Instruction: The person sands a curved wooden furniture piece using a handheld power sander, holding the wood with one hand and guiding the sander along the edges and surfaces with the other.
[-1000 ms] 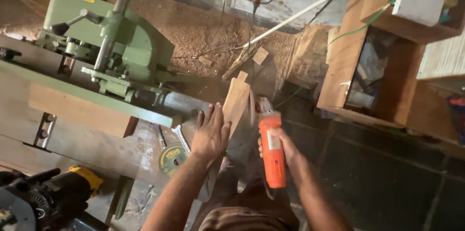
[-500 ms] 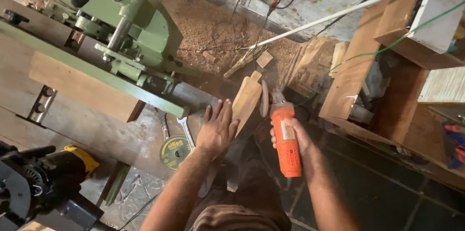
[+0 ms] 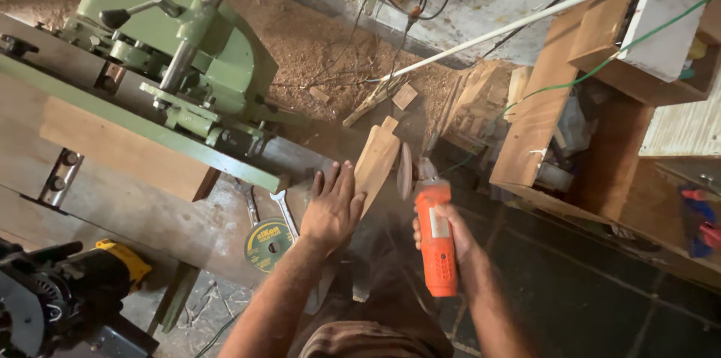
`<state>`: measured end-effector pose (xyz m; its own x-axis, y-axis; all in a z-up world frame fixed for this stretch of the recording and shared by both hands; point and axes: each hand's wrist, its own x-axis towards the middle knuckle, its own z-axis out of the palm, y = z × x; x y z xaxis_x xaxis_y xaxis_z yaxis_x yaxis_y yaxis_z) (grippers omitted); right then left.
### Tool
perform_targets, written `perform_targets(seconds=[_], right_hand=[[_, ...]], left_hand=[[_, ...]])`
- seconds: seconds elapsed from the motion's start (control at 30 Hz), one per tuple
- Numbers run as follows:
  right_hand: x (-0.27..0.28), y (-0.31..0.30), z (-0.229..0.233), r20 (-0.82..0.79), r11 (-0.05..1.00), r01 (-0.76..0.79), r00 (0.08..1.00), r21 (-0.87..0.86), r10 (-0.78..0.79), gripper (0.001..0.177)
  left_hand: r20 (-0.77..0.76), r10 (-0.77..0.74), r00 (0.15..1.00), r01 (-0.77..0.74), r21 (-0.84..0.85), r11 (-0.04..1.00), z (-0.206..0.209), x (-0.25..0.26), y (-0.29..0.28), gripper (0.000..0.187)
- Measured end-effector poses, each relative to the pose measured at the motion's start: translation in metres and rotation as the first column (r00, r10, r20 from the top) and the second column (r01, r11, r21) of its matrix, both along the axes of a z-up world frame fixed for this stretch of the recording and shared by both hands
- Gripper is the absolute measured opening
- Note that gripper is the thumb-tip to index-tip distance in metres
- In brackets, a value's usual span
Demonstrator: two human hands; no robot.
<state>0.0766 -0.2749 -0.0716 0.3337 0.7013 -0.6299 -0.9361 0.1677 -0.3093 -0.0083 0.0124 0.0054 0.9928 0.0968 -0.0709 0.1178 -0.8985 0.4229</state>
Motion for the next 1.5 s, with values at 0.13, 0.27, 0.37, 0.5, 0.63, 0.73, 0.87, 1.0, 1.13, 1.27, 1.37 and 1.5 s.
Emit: perform_targets(seconds=[0.13, 0.27, 0.37, 0.5, 0.63, 0.73, 0.87, 1.0, 1.13, 1.27, 1.37, 1.5], right_hand=[[0.022, 0.002, -0.005, 0.006, 0.999, -0.003, 1.0, -0.037, 0.003, 0.065], [0.039, 0.004, -0.006, 0.008, 0.997, -0.074, 0.997, -0.013, 0.074, 0.063], [0.039, 0.003, -0.004, 0.002, 0.996, -0.092, 0.996, -0.009, 0.092, 0.063], [0.031, -0.002, -0.001, -0.015, 0.995, -0.095, 0.995, 0.012, 0.095, 0.064], [0.009, -0.002, -0.006, -0.068, 0.998, -0.058, 0.996, 0.033, 0.06, 0.061], [-0.012, -0.001, -0.01, -0.048, 1.0, -0.017, 0.999, 0.015, 0.017, 0.06], [-0.011, -0.001, -0.011, -0.014, 1.0, 0.018, 1.0, 0.019, -0.017, 0.06], [0.01, 0.003, -0.013, 0.018, 0.993, 0.037, 0.999, -0.114, -0.035, 0.062], [0.028, 0.01, -0.021, 0.022, 0.999, -0.042, 0.999, 0.029, 0.041, 0.06], [0.014, 0.014, -0.023, 0.008, 0.999, -0.012, 1.0, 0.036, 0.012, 0.062], [-0.007, 0.017, -0.018, 0.013, 0.998, 0.022, 1.0, 0.051, -0.023, 0.061], [-0.035, 0.021, -0.016, -0.03, 0.994, 0.104, 0.994, 0.04, -0.103, 0.062]], left_hand=[[-0.035, 0.025, 0.999, -0.027, -0.057, 0.998, 0.005, 0.0, 0.0, 0.065], [-0.034, 0.019, 0.999, -0.02, -0.041, 0.999, 0.008, 0.0, -0.001, 0.064], [-0.024, 0.013, 1.0, -0.014, -0.017, 1.0, 0.003, 0.0, 0.0, 0.065], [-0.046, 0.014, 0.999, -0.015, -0.021, 1.0, 0.001, -0.001, 0.0, 0.065], [-0.028, 0.012, 1.0, -0.013, -0.06, 0.998, 0.005, 0.0, 0.0, 0.066], [-0.028, 0.027, 0.999, -0.029, -0.082, 0.996, 0.007, -0.001, 0.0, 0.066], [-0.043, 0.016, 0.999, -0.019, -0.075, 0.997, 0.006, 0.004, -0.003, 0.068], [-0.06, 0.029, 0.998, -0.034, -0.091, 0.995, 0.005, 0.003, -0.004, 0.066], [-0.068, 0.021, 0.997, -0.026, -0.073, 0.997, 0.006, 0.004, -0.003, 0.066], [-0.056, 0.023, 0.998, -0.027, -0.072, 0.997, 0.005, 0.002, -0.003, 0.066], [-0.05, 0.018, 0.999, -0.021, -0.056, 0.998, 0.007, 0.003, -0.002, 0.066], [-0.039, 0.024, 0.999, -0.027, -0.072, 0.997, 0.01, 0.0, -0.002, 0.065]])
